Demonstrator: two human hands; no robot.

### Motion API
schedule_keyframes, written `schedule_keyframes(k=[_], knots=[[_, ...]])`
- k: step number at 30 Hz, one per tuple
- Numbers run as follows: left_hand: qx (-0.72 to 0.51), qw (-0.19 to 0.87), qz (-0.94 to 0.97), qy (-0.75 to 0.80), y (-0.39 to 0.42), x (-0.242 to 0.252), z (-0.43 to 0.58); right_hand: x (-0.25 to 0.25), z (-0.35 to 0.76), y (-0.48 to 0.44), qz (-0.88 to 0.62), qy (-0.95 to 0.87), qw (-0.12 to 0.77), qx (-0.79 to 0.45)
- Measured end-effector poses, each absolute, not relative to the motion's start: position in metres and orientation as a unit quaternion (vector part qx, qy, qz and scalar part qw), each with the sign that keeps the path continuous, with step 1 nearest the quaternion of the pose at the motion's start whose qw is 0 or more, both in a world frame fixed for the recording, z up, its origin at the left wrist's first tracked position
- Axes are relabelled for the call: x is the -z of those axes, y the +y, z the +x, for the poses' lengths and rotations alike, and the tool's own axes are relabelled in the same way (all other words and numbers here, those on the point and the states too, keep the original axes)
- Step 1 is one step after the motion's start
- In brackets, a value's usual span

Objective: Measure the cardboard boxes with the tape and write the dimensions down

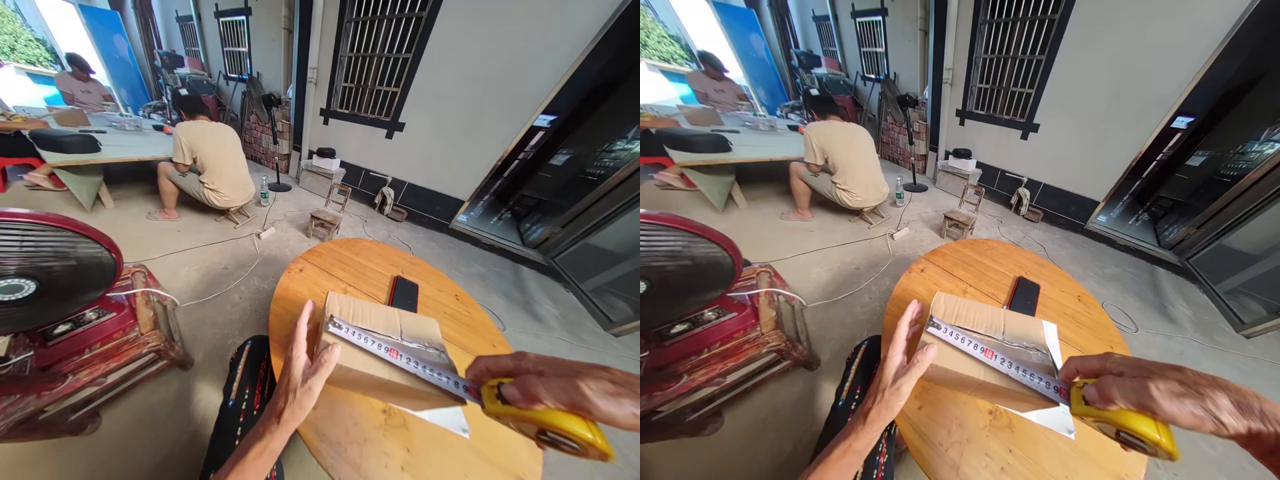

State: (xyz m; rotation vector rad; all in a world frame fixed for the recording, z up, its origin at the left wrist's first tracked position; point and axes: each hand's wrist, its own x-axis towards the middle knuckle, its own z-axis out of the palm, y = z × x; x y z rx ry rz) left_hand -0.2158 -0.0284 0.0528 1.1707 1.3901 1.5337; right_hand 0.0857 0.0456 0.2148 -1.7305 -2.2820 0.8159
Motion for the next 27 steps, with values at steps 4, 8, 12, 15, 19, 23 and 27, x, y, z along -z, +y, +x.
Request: schedule_keyframes(k=[4,8,12,15,19,23,27], knots=[[-0.640,0.354,0.450,0.513,-0.023,-0.048,-0.204,-0.240,0.070,0.084,-0.458,-0.769,-0.113,-0.431],[-0.652,0.273,0.470,0.528,-0.021,-0.048,-0.196,-0.241,0.067,0.105,-0.440,-0.753,-0.150,-0.465],[-0.618,0.221,0.486,0.578,-0.022,-0.053,-0.195,-0.238,0.065,0.112,-0.413,-0.730,-0.177,-0.515],[-0.601,0.207,0.486,0.600,-0.023,-0.056,-0.196,-0.236,0.069,0.119,-0.390,-0.732,-0.192,-0.525],[-0.583,0.195,0.488,0.620,-0.024,-0.058,-0.196,-0.231,0.080,0.125,-0.405,-0.709,-0.196,-0.543],[-0.583,0.182,0.483,0.627,-0.025,-0.059,-0.194,-0.227,0.082,0.123,-0.403,-0.709,-0.187,-0.548],[-0.592,0.184,0.481,0.620,-0.025,-0.060,-0.193,-0.224,0.082,0.123,-0.409,-0.710,-0.169,-0.548]])
